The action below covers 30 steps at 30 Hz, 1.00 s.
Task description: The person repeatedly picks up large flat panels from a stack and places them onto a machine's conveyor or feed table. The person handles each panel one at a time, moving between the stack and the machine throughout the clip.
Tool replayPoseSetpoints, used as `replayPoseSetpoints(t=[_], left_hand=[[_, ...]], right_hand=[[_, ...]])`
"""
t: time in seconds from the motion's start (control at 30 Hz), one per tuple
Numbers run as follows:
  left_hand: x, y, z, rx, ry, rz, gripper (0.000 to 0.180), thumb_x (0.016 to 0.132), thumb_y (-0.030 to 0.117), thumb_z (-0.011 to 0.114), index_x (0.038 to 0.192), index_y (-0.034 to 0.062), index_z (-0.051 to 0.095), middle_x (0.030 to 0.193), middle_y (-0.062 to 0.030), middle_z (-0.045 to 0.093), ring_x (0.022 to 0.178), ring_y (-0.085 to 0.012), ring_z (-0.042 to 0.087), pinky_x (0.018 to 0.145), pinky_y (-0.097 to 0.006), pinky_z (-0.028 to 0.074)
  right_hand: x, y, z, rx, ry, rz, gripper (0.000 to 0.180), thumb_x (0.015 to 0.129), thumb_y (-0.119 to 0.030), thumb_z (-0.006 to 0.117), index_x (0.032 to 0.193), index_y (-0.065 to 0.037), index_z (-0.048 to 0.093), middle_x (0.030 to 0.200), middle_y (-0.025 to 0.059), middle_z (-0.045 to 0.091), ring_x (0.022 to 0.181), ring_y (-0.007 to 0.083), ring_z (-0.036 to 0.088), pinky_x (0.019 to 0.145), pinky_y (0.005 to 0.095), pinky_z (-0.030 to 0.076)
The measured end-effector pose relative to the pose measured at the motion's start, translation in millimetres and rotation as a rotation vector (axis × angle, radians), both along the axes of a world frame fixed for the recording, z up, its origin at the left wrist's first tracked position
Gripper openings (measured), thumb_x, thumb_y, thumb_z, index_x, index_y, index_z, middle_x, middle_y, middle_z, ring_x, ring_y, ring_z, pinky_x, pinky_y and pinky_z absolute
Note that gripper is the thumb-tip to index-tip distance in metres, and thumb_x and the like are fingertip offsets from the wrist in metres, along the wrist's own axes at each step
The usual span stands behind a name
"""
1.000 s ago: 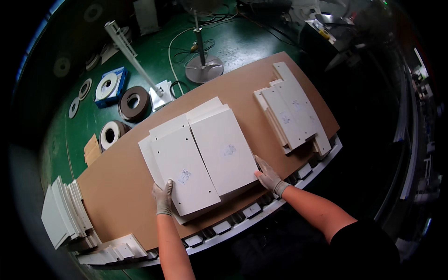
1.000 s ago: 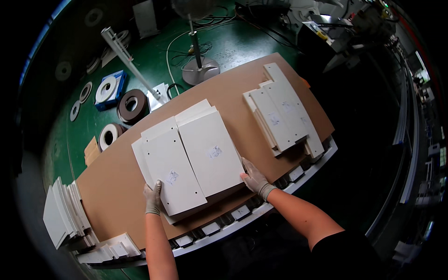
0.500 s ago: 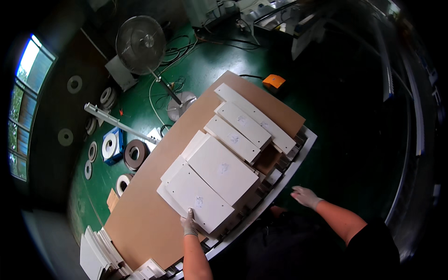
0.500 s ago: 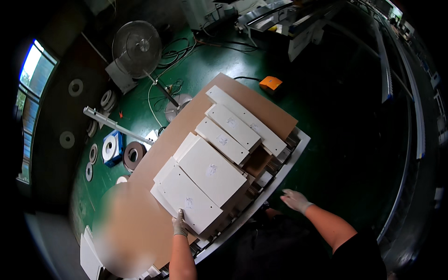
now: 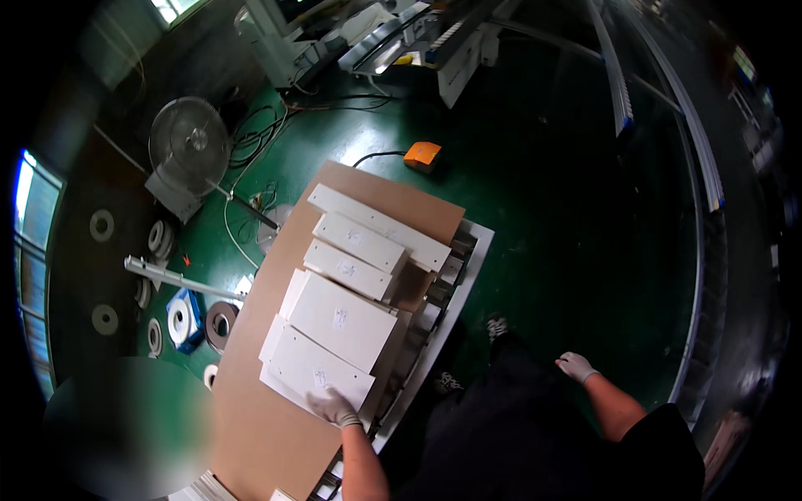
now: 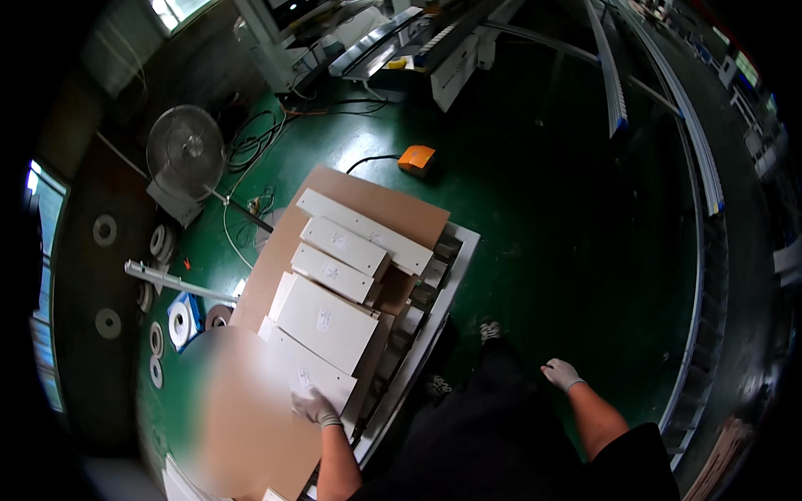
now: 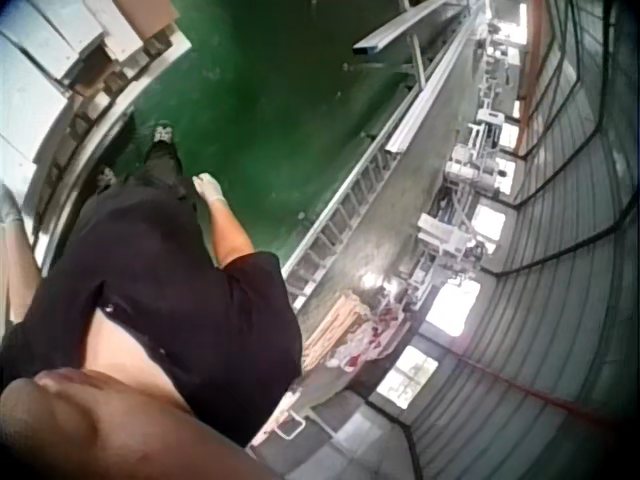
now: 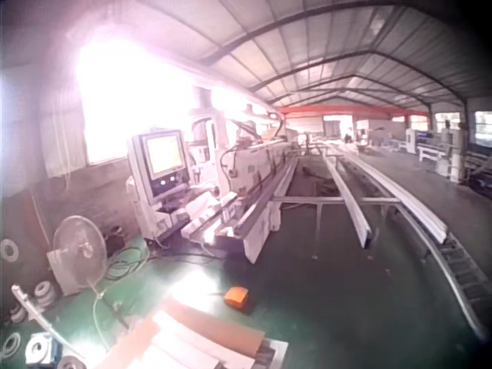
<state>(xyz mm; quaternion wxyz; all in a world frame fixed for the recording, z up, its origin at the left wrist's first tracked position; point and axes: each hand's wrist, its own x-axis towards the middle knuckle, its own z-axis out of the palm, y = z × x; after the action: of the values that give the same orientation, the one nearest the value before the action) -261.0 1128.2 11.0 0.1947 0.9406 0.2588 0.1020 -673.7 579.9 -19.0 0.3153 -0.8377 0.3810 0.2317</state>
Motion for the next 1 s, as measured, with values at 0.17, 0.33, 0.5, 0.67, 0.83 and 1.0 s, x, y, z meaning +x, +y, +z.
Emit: replayPoseSetpoints(t=[0.17,0.33,0.5,0.67,0.83,1.0], left_hand=[[6.6,-210.8,34.4,-0.323,0.280,-0.998,0.072,0.094,0.040,0.071,0.148,-0.0020,0.051,0.145,-0.0268,0.057,0.139,-0.0409,0.051,0.120,-0.048,0.037],[37.5,-390.6,-22.8,-1.162,0.394,-0.692,0.060,0.092,0.032,0.075,0.133,-0.0089,0.058,0.112,-0.0189,0.074,0.096,-0.0330,0.071,0.085,-0.042,0.058],[110.6,-446.1,-73.5,-1.108,0.391,-0.097,0.057,0.094,0.041,0.071,0.126,-0.0063,0.064,0.108,-0.0191,0.073,0.093,-0.0366,0.071,0.073,-0.059,0.058],[120.0,-485.5,-59.8,-1.067,0.282,0.154,0.082,0.080,0.034,0.089,0.138,-0.0105,0.053,0.128,-0.0247,0.067,0.101,-0.0385,0.071,0.086,-0.056,0.062],[140.0,-508.4,-35.5,-0.631,0.328,0.331,0.105,0.069,0.046,0.095,0.146,-0.0024,0.043,0.144,-0.0288,0.057,0.126,-0.0395,0.064,0.105,-0.049,0.057],[149.7,-620.2,99.8,-1.039,0.326,0.459,0.066,0.096,0.040,0.074,0.140,-0.0057,0.057,0.129,-0.0234,0.063,0.111,-0.0343,0.067,0.096,-0.044,0.061]], right_hand=[[11.4,-41.1,-66.1,0.072,-0.157,-0.060,0.039,0.096,-0.033,0.056,0.114,-0.005,0.075,0.121,0.0193,0.072,0.116,0.0396,0.066,0.100,0.0474,0.052],[25.8,-170.7,-40.1,-0.025,-0.181,-0.280,0.032,0.097,-0.035,0.062,0.109,-0.009,0.076,0.119,0.0157,0.074,0.116,0.0365,0.067,0.099,0.0458,0.053],[31.3,-304.4,1.6,-0.143,-0.104,-0.358,0.042,0.103,-0.044,0.056,0.112,-0.008,0.073,0.123,0.0160,0.071,0.118,0.0374,0.065,0.101,0.0456,0.053],[48.4,-395.6,16.3,-0.017,0.091,-0.227,0.047,0.104,-0.047,0.052,0.110,-0.007,0.074,0.126,0.0172,0.071,0.121,0.0371,0.065,0.103,0.0466,0.053],[100.8,-454.1,-46.6,-0.046,0.001,-0.023,0.045,0.103,-0.046,0.053,0.114,-0.010,0.078,0.121,0.0154,0.074,0.117,0.0364,0.067,0.101,0.0459,0.054],[202.2,-496.8,-3.0,0.099,-0.055,0.103,0.047,0.103,-0.047,0.054,0.117,-0.007,0.074,0.110,0.0167,0.076,0.104,0.0328,0.073,0.091,0.0434,0.057]])
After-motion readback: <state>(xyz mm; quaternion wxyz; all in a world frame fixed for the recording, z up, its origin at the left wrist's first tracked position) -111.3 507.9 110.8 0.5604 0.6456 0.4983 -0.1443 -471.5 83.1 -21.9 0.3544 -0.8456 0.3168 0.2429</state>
